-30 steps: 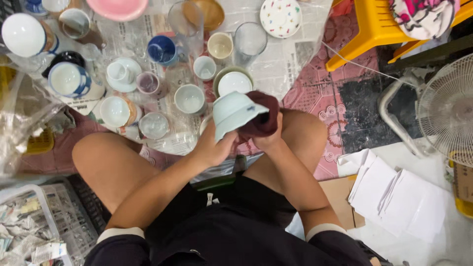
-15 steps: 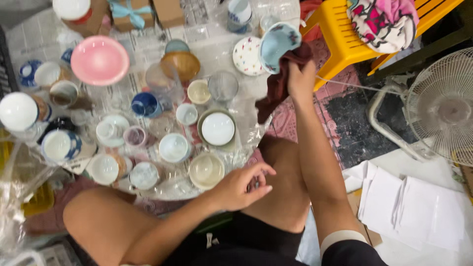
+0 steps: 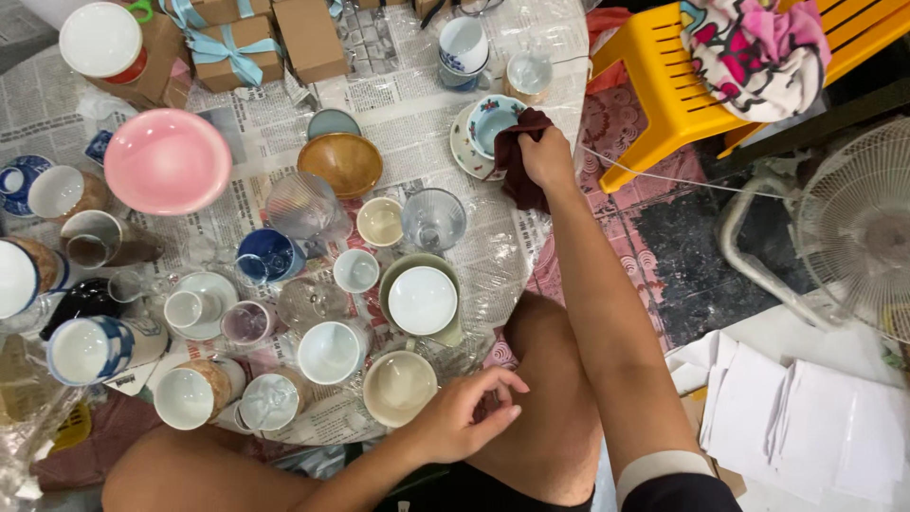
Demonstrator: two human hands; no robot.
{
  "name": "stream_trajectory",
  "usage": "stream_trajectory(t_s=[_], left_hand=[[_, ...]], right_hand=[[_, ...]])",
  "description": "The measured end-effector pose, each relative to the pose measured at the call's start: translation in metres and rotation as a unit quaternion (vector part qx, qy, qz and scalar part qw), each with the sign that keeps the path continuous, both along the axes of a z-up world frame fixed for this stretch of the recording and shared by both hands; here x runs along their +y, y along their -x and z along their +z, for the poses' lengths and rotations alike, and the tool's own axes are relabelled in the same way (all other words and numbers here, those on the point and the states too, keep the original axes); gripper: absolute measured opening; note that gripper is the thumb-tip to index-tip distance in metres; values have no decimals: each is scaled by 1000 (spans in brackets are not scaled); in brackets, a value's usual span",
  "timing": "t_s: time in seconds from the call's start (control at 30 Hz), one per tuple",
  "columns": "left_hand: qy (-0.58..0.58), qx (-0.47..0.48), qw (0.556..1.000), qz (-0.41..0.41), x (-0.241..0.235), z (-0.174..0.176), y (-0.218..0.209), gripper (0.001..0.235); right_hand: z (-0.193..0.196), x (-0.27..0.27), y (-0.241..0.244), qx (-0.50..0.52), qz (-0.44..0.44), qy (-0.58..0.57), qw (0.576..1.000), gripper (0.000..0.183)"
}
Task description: The person wipes various ceramic and glass items, including a saucer, a small glass, a teacup, and a tall glass, using a maroon cloth. The person handles each item individually, wiping the exterior and interior surfaces before placing them back on the table.
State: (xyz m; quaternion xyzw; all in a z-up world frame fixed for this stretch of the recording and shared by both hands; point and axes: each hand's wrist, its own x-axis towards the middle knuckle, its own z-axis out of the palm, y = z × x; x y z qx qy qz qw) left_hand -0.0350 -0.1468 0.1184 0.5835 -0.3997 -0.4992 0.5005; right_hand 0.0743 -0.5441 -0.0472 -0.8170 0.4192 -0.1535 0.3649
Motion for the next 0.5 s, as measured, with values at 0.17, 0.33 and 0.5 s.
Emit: stream_trajectory(t_s=[0.17, 0.33, 0.5], left_hand=[[12, 1, 1000, -5, -1, 0, -1, 25], [16, 3, 1000, -1, 2, 0, 0, 23], [32, -22, 999, 8, 6, 7, 4, 22]], right_hand=[[4, 11, -7, -31, -1, -12, 999, 39], [25, 20, 8, -6, -9, 47, 999, 34], [45, 20, 39, -76, -21, 121, 989, 30]])
